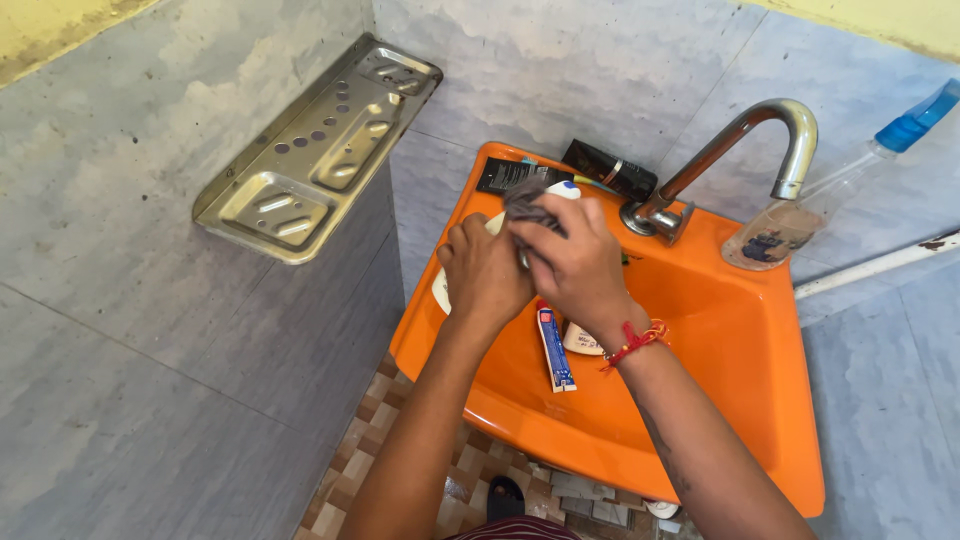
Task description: The person cleans a wall-mounted metal shelf and various toiletry containers by hand using a cloth and spray bottle.
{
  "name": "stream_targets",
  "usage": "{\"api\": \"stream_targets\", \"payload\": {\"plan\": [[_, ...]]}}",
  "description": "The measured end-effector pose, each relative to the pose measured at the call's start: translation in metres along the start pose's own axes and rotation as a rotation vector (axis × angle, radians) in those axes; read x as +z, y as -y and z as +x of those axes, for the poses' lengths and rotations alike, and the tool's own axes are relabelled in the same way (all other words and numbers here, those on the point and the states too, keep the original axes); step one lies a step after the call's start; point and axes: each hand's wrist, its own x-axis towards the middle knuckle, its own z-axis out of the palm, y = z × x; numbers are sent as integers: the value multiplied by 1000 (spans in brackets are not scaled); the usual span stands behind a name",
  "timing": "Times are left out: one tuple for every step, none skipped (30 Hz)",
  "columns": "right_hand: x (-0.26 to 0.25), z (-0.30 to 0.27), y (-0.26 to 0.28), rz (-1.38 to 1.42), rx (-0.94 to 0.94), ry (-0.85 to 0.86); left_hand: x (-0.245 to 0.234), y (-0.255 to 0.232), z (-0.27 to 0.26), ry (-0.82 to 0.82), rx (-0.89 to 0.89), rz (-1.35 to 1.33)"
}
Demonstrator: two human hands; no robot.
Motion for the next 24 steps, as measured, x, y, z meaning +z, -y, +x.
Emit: {"api": "stream_targets", "payload": {"plan": [[1,2,-5,13,-21,9,1,3,0,-25,32,2],[2,4,-11,26,-41,18,2,4,0,-49,64,4],[3,8,-19,126,67,-7,3,5,0,-34,81,-7],[2,13,-30,226,176,-31,2,6,0,-18,97,-19],[3,18,-38,328,281,-58,1,7,0,-6,113,-29],[4,20,-42,558,477,-22,-1,7,1,9,108,-75],[3,20,-47,784,676,19,0,6,0,28,104,-123],[2,19,-50,1011,873,64,0,6,0,47,101,-172],[6,17,-50,1056,847,22,0,7,1,86,69,-207],[12,14,-46,1102,820,-20,0,10,2,126,38,-242],[17,9,-42,1147,793,-58,3,13,1,165,3,-278],[21,4,-38,1108,781,-125,8,14,2,178,75,-581],[27,-3,-30,1073,770,-194,13,16,1,191,147,-880],[32,-10,-21,1036,758,-263,17,18,1,202,221,-1178],[36,-17,-11,1026,776,-216,17,20,6,180,170,-1241],[40,-25,1,1016,792,-169,17,20,13,158,119,-1304],[39,-36,9,991,822,-127,19,18,16,154,64,-1373],[39,-43,16,898,777,-105,14,23,22,262,-28,-1369],[38,-47,18,808,718,-65,5,32,30,350,-120,-1369],[35,-48,18,718,658,-27,0,36,34,439,-211,-1367],[36,-45,19,692,613,-34,-4,39,33,450,-233,-1501],[36,-41,18,665,569,-41,-7,43,30,461,-255,-1634],[31,-41,15,626,532,-43,-4,44,28,480,-283,-1778],[31,-36,11,601,528,-63,-1,44,28,505,-276,-1798]]}}
